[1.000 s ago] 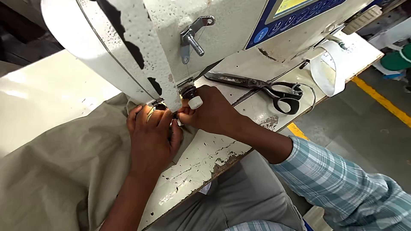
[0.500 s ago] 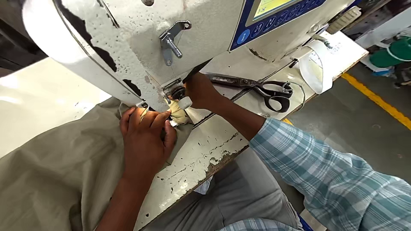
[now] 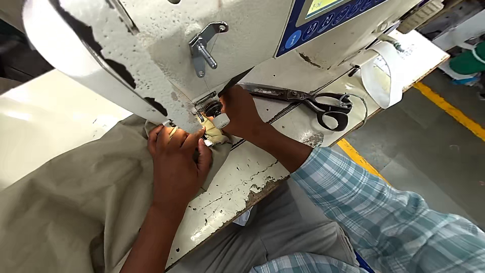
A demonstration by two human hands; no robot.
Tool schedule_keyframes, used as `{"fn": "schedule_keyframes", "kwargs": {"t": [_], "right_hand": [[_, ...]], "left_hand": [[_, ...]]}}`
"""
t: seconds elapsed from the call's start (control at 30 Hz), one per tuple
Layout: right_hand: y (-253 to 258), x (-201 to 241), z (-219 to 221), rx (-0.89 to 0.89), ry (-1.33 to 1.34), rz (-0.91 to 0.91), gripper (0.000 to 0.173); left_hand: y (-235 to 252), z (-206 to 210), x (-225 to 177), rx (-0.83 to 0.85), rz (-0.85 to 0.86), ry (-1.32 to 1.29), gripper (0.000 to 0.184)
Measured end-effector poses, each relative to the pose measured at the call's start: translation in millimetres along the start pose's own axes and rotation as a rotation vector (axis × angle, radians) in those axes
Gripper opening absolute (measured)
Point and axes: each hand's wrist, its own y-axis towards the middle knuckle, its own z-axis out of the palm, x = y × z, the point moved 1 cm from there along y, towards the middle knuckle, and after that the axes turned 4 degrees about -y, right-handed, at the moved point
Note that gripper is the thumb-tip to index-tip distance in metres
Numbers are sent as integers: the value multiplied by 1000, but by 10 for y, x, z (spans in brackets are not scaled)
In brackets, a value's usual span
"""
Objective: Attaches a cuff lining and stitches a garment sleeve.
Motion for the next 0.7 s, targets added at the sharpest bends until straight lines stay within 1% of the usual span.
{"fn": "schedule_keyframes", "kwargs": {"t": [0.07,0.13,0.23,0.33,0.43,0.7], "right_hand": [[-40,-23,-27,-15,11,-57,15],[-99,-71,-51,-32,-2,-185,8],[-230,-90,-48,47,-88,-327,13],[-211,-45,-92,106,-203,-417,13],[-163,54,-165,201,-339,-458,14],[-213,200,-140,144,-376,-397,15]], "left_hand": [[-8,-15,-2,13,8,-14,45],[9,-9,7,10,11,-1,46],[18,-8,7,14,10,12,46],[25,-7,9,7,11,13,45],[24,-13,5,6,6,6,45],[27,-13,26,-6,17,-7,46]]}}
